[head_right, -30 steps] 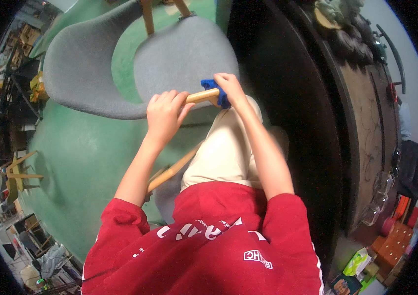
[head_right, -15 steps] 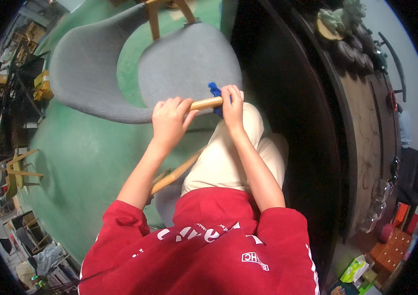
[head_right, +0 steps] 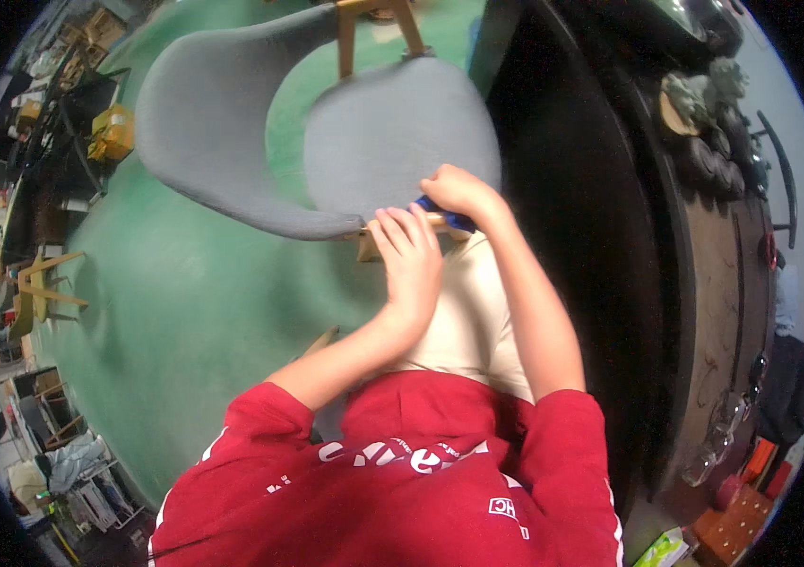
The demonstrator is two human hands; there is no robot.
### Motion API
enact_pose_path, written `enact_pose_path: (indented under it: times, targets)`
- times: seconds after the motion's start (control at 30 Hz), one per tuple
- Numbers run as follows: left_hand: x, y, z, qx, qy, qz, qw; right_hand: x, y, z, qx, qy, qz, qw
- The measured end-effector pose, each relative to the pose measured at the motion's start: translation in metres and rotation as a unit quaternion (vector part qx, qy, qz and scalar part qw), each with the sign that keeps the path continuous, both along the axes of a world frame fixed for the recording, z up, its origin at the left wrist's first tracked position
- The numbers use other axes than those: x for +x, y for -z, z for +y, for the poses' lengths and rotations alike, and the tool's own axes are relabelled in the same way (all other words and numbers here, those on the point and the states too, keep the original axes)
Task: Cleaning glass cups on a tea tray and wiping down the wooden parts of a chair with a blue cloth.
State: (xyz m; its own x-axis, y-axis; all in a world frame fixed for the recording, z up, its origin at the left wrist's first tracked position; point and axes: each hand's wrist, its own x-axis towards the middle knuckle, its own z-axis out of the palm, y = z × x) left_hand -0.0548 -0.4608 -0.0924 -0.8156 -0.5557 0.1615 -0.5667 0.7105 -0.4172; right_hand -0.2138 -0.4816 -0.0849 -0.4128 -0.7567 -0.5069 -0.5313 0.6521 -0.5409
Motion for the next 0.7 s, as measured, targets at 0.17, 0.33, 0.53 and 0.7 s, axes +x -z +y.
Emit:
enact_pose_path:
  times: [0.17,0.33,0.53,0.7]
  targets:
    - [0.004,0.011,0.004,0.031,-0.019,0.019,0.999,0.005,-0.017,-0.013,-0.083,0.077,-0.012,0.994]
    - [-0.005,0.018,0.010,0.045,0.015,0.037,0.998,0.057,-0.051,-0.071,-0.169,-0.019,-0.050,0.984]
    - [-0.029,0.018,-0.011,0.140,0.134,0.261,0.946,0.151,-0.037,-0.127,-0.303,-0.063,0.057,0.949]
    - [-0.039,0.017,-0.014,0.181,0.131,0.204,0.953,0.166,-0.036,-0.163,-0.423,0.019,0.044,0.905]
